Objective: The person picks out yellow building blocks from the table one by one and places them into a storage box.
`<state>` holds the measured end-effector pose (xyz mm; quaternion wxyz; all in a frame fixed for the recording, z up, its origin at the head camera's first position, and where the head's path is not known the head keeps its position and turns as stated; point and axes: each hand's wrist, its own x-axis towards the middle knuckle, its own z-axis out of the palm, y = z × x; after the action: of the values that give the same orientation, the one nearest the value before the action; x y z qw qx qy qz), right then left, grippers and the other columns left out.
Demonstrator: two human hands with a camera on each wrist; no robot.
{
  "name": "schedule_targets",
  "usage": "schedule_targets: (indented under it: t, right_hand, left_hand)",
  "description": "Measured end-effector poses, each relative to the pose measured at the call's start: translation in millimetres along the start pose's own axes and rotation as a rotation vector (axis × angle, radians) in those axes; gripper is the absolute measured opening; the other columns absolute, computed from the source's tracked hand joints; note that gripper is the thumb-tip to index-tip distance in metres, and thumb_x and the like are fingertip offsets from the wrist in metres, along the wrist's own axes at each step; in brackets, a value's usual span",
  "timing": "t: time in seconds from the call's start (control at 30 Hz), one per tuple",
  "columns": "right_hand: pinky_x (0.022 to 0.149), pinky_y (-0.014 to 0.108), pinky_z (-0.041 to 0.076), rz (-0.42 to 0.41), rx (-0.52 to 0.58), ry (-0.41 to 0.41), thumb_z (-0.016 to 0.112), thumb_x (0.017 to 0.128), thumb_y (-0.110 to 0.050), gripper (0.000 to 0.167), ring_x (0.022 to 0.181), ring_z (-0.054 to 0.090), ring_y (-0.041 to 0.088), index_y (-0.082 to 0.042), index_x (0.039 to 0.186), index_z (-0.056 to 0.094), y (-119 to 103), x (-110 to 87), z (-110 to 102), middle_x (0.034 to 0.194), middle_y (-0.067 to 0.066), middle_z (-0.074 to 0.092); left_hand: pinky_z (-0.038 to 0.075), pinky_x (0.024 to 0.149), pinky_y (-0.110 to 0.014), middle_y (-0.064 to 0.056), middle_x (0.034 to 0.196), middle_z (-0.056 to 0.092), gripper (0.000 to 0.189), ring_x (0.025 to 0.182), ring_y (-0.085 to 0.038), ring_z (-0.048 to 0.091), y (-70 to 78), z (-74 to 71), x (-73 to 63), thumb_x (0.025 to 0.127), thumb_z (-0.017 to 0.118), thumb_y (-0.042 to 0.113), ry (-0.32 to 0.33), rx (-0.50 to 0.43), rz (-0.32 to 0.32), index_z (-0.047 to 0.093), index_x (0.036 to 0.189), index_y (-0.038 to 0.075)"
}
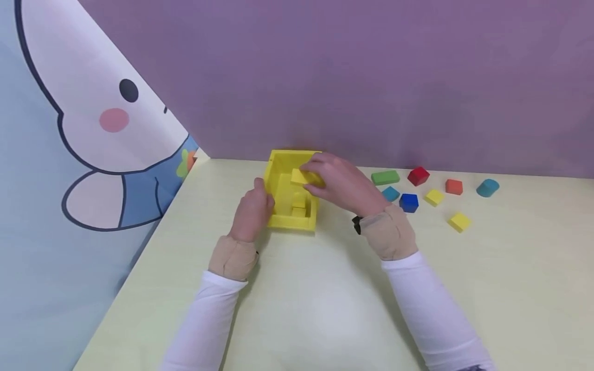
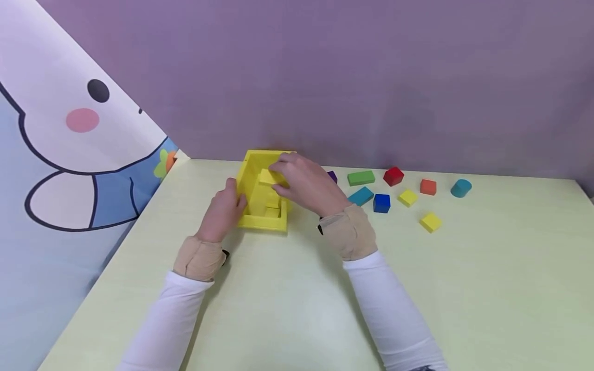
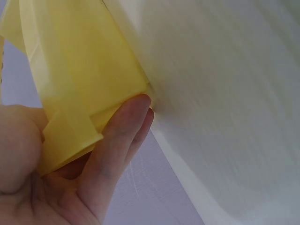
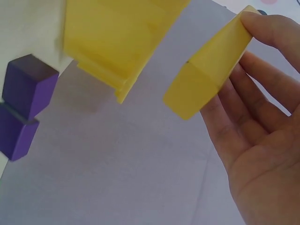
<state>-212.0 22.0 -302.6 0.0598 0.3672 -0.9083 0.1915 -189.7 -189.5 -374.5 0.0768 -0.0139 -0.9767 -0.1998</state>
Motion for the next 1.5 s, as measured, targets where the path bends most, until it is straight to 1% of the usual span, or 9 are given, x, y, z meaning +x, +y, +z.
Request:
schedule_targets:
  t: [0.2, 0.47, 0.63, 0.8, 0.9, 1.03, 1.2, 1.4, 1.5]
  right_hand:
    - [0.093, 0.030, 0.045, -0.028, 0.008, 0.015, 0.066, 0.083, -0.028, 0.039, 0.106, 0.053, 0.016, -0.012, 0.118, 0.062, -1.5, 11.2, 5.6, 0.115, 0.002, 0.059]
    - [0.090, 0.029, 0.045, -0.068, 0.017, 0.041, 0.066, 0.083, -0.025, 0.036, 0.099, 0.053, 0.015, -0.011, 0.116, 0.062, -3.4, 25.9, 11.0, 0.110, 0.001, 0.058]
    - [0.091, 0.030, 0.044, -0.069, 0.017, 0.042, 0.066, 0.083, -0.025, 0.037, 0.102, 0.052, 0.016, -0.011, 0.117, 0.061, -4.1, 33.1, 13.6, 0.111, 0.001, 0.058]
    - [0.093, 0.030, 0.044, -0.067, 0.035, 0.025, 0.065, 0.084, -0.025, 0.037, 0.103, 0.051, 0.016, -0.011, 0.119, 0.060, -3.2, 40.8, 18.7, 0.113, 0.001, 0.057]
    - [0.092, 0.030, 0.044, -0.064, 0.044, 0.008, 0.065, 0.084, -0.025, 0.038, 0.102, 0.052, 0.016, -0.012, 0.119, 0.060, -1.6, 45.7, 22.5, 0.112, 0.001, 0.057]
    - [0.093, 0.031, 0.044, -0.040, 0.057, -0.016, 0.065, 0.084, -0.025, 0.039, 0.104, 0.053, 0.017, -0.012, 0.120, 0.059, 0.9, 50.9, 26.6, 0.115, 0.002, 0.057]
    - [0.095, 0.031, 0.043, 0.003, 0.064, -0.036, 0.065, 0.084, -0.025, 0.039, 0.106, 0.053, 0.017, -0.013, 0.120, 0.059, 3.7, 55.7, 30.8, 0.117, 0.001, 0.058]
    - [0.094, 0.030, 0.044, 0.004, 0.060, -0.078, 0.065, 0.084, -0.024, 0.038, 0.106, 0.053, 0.017, -0.013, 0.120, 0.059, 6.8, 61.8, 37.9, 0.116, 0.001, 0.058]
    - [0.093, 0.030, 0.044, 0.003, 0.051, -0.093, 0.065, 0.084, -0.023, 0.037, 0.106, 0.053, 0.017, -0.012, 0.119, 0.060, 8.3, 64.7, 40.9, 0.117, 0.001, 0.058]
  left_hand:
    - [0.045, 0.047, -0.039, -0.018, 0.067, 0.056, 0.023, 0.058, -0.032, 0.057, -0.2, 0.1, -0.9, 0.091, 0.043, 0.011, 0.008, 0.001, -0.005, 0.038, 0.107, -0.004]
    - [0.045, 0.046, -0.039, -0.017, 0.066, 0.056, 0.021, 0.056, -0.031, 0.057, 1.0, -0.3, -1.1, 0.090, 0.044, 0.009, 0.023, 0.005, 0.012, 0.039, 0.105, -0.004]
    - [0.044, 0.045, -0.038, -0.016, 0.065, 0.055, 0.020, 0.055, -0.030, 0.057, 3.3, -1.6, -1.8, 0.091, 0.045, 0.011, 0.020, 0.017, 0.010, 0.040, 0.104, -0.003]
    - [0.044, 0.045, -0.038, -0.016, 0.065, 0.055, 0.020, 0.055, -0.031, 0.057, 3.6, -1.7, -2.4, 0.091, 0.045, 0.011, 0.009, 0.019, 0.006, 0.039, 0.104, -0.003]
    - [0.044, 0.045, -0.038, -0.016, 0.065, 0.055, 0.019, 0.055, -0.030, 0.057, 3.2, -0.6, -2.1, 0.091, 0.045, 0.011, 0.015, 0.018, 0.006, 0.039, 0.103, -0.002]
    - [0.043, 0.044, -0.037, -0.015, 0.064, 0.055, 0.019, 0.054, -0.029, 0.056, 2.3, 1.2, -1.4, 0.090, 0.045, 0.011, 0.024, 0.021, 0.009, 0.039, 0.103, -0.002]
    - [0.043, 0.043, -0.036, -0.014, 0.062, 0.054, 0.019, 0.052, -0.028, 0.055, 1.5, 1.7, -1.9, 0.089, 0.045, 0.009, 0.041, 0.024, 0.028, 0.039, 0.103, -0.003]
    - [0.042, 0.041, -0.035, -0.013, 0.061, 0.053, 0.019, 0.051, -0.027, 0.055, -0.5, 2.8, -2.9, 0.089, 0.047, 0.009, 0.061, 0.030, 0.046, 0.040, 0.103, -0.003]
    - [0.042, 0.041, -0.034, -0.013, 0.061, 0.053, 0.020, 0.050, -0.027, 0.055, -1.2, 2.8, -2.6, 0.090, 0.047, 0.009, 0.060, 0.028, 0.051, 0.039, 0.104, -0.003]
